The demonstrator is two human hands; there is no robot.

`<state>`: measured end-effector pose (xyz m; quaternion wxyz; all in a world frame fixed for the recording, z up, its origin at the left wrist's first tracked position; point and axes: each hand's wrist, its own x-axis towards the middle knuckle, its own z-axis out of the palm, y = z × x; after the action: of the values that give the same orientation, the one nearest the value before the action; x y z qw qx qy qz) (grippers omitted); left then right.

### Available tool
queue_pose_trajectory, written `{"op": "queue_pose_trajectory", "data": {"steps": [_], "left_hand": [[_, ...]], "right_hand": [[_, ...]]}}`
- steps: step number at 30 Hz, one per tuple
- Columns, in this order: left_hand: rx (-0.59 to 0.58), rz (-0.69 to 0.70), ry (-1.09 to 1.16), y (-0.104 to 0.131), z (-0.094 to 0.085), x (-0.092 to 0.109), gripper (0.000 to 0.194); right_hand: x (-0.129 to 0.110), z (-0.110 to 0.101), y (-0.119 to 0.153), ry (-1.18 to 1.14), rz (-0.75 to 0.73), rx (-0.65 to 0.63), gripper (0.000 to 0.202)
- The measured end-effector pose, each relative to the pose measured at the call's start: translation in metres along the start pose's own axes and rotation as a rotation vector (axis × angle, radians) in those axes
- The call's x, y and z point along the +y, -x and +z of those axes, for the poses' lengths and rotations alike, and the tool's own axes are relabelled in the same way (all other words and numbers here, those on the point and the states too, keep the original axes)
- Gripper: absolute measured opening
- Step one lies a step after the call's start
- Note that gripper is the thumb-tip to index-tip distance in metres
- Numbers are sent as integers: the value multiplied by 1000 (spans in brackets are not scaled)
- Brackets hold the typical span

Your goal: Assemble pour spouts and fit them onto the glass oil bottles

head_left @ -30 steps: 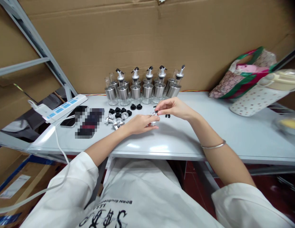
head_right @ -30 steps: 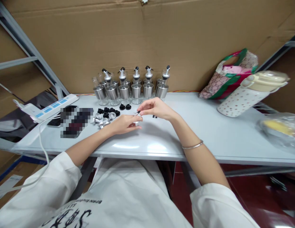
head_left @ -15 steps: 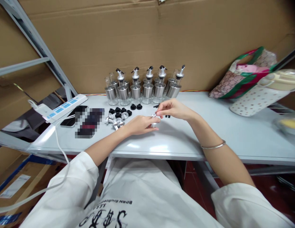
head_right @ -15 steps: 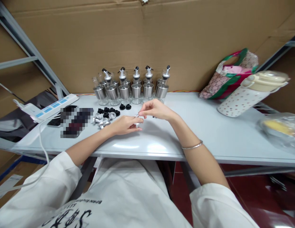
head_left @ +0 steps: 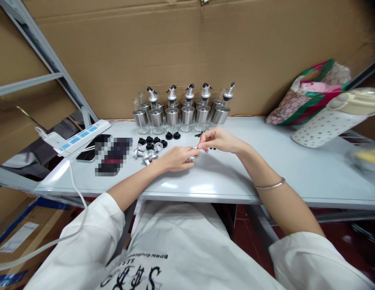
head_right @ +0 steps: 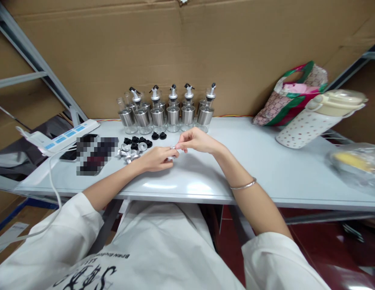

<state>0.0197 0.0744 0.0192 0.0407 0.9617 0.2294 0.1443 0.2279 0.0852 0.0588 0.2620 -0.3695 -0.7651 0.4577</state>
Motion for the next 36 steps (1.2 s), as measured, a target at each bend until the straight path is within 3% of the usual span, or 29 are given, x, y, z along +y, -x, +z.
{"op": "queue_pose_trajectory", "data": {"steps": [16, 23, 31, 36], "left_hand": [[-24, 30, -91, 1, 3, 1, 23], [64, -5, 40, 2, 2, 1, 25], [280, -26, 141, 2, 10, -10, 30], [257, -35, 105, 2, 14, -12, 30]], "right_hand": [[4, 3, -3, -43, 28, -52, 33], [5, 1, -2, -26, 5, -30, 35], [2, 4, -3, -27, -14, 44, 42], [7, 12, -6, -21, -23, 8, 42]]}}
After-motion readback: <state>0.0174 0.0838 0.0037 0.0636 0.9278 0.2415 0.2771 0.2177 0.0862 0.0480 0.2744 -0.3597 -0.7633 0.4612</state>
